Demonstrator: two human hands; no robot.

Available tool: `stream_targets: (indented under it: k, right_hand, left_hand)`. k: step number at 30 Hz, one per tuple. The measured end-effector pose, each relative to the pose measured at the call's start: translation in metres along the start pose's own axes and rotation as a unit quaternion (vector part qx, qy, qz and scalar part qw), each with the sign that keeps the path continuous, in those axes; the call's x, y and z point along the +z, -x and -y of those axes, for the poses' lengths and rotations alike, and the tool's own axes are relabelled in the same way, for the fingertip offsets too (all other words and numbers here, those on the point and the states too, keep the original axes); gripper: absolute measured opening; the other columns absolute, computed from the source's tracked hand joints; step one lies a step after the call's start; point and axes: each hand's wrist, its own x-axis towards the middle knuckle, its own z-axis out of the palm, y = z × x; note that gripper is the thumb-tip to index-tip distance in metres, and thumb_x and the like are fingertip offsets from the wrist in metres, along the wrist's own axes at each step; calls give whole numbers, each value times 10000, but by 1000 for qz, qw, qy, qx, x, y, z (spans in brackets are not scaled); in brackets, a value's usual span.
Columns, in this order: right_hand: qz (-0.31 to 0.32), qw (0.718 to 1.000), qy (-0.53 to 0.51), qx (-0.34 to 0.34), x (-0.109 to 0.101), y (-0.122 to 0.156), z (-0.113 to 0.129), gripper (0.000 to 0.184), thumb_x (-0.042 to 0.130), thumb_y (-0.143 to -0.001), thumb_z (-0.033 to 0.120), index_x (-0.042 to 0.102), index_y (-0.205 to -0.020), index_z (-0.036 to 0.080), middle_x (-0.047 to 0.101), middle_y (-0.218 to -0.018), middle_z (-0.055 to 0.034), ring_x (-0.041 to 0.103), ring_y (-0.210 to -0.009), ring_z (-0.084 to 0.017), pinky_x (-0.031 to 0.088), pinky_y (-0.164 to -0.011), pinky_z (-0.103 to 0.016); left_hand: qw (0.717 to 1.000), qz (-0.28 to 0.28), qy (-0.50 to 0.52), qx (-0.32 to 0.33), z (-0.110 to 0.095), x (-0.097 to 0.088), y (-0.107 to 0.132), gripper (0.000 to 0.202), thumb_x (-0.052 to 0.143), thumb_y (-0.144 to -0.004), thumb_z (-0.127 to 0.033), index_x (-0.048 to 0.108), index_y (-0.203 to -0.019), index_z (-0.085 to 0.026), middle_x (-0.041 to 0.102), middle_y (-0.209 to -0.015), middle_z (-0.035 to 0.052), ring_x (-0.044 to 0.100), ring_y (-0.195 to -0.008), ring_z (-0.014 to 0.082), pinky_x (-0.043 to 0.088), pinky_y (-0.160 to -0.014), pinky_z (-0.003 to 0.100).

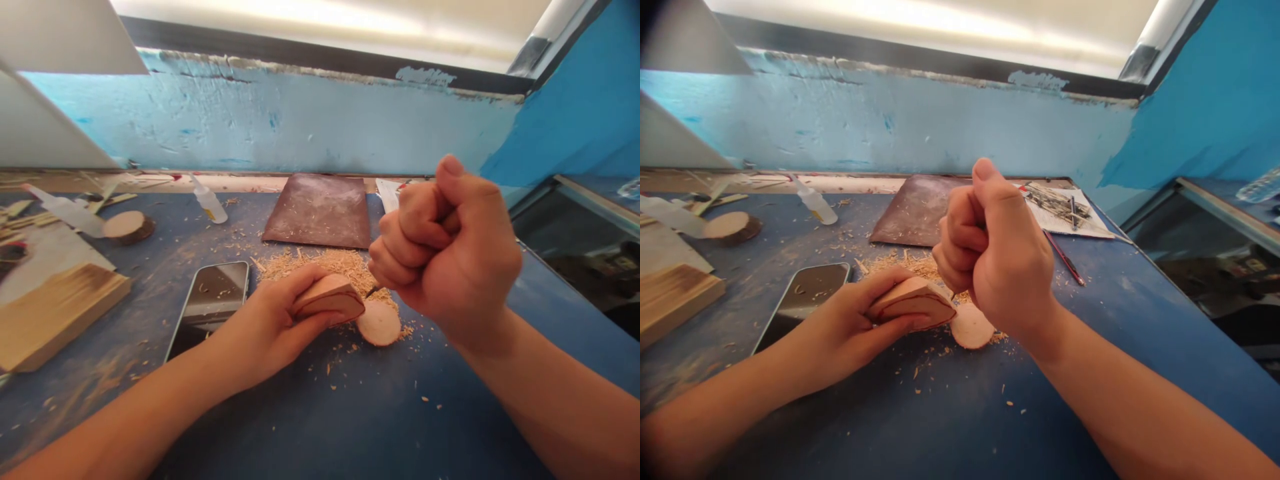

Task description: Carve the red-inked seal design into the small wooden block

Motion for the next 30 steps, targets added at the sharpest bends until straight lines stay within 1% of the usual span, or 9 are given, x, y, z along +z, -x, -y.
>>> stream_targets:
  k: [3,7,11,14,16,20,23,27,30]
  right_hand:
    - [11,1000,3,19,0,0,-1,577,471,-1004,421,260,-506,221,154,-475,66,121,-392,-69,155,-353,-228]
    - [18,1000,0,12,0,1,-6,569,428,-1031,389,278,-509,220,155,-483,68,135,-387,-68,162,-363,-225]
    - [22,999,9,37,0,4,-13,584,485,-1032,441,321,-519,215,202,-484,71,171,-396,-63,165,-373,-216]
    - [37,999,1,17,-1,5,-12,572,498,-1024,381,313,-508,214,193,-489,71,172,-401,-64,174,-372,-219]
    - [35,999,-12,4,-2,5,-12,574,486,-1023,378,297,-506,215,176,-486,72,157,-396,-64,163,-366,-222]
    - [31,999,12,41,-3,5,-15,559,468,-1037,405,333,-528,215,201,-499,65,180,-407,-71,165,-378,-232]
    - [27,999,16,13,-4,5,-14,569,439,-1045,397,310,-520,220,186,-500,66,170,-406,-72,175,-378,-228]
    - [10,999,20,42,-6,4,-14,581,447,-1037,438,309,-516,222,186,-482,70,150,-396,-69,158,-369,-222]
    - [12,1000,5,23,-7,2,-14,575,446,-1026,395,279,-505,220,163,-478,71,132,-391,-67,155,-364,-218]
  left_hand:
    - [1000,-19,-20,-13,2,-1,-1,234,663,-988,-334,621,-1181,-208,722,-1088,21,694,-1022,221,544,-903,327]
    - [999,0,45,-13,7,0,-2,197,665,-991,-281,646,-1177,-221,729,-1115,0,688,-1051,198,532,-925,295]
    - [999,-12,45,-10,11,1,-2,133,691,-972,-265,677,-1095,-217,714,-1034,-19,661,-967,175,519,-860,264]
    - [997,2,71,-14,12,1,-2,170,694,-972,-274,675,-1133,-222,724,-1055,-17,664,-993,183,521,-875,271]
    - [997,3,73,-17,12,1,-3,176,702,-969,-284,681,-1134,-226,726,-1049,-20,666,-985,182,519,-873,271]
    - [998,-12,53,-18,11,1,-3,176,699,-961,-236,686,-1136,-216,717,-1032,-15,663,-970,180,517,-861,269]
    - [996,3,89,-15,10,1,-3,182,711,-962,-251,692,-1142,-233,730,-1051,-29,674,-981,165,522,-869,244]
    - [997,-12,81,-10,10,1,-4,150,707,-956,-215,697,-1105,-237,726,-1015,-42,668,-945,150,519,-839,225]
    - [996,0,89,-15,10,0,-3,164,705,-966,-253,693,-1128,-234,729,-1041,-30,669,-972,164,521,-854,240]
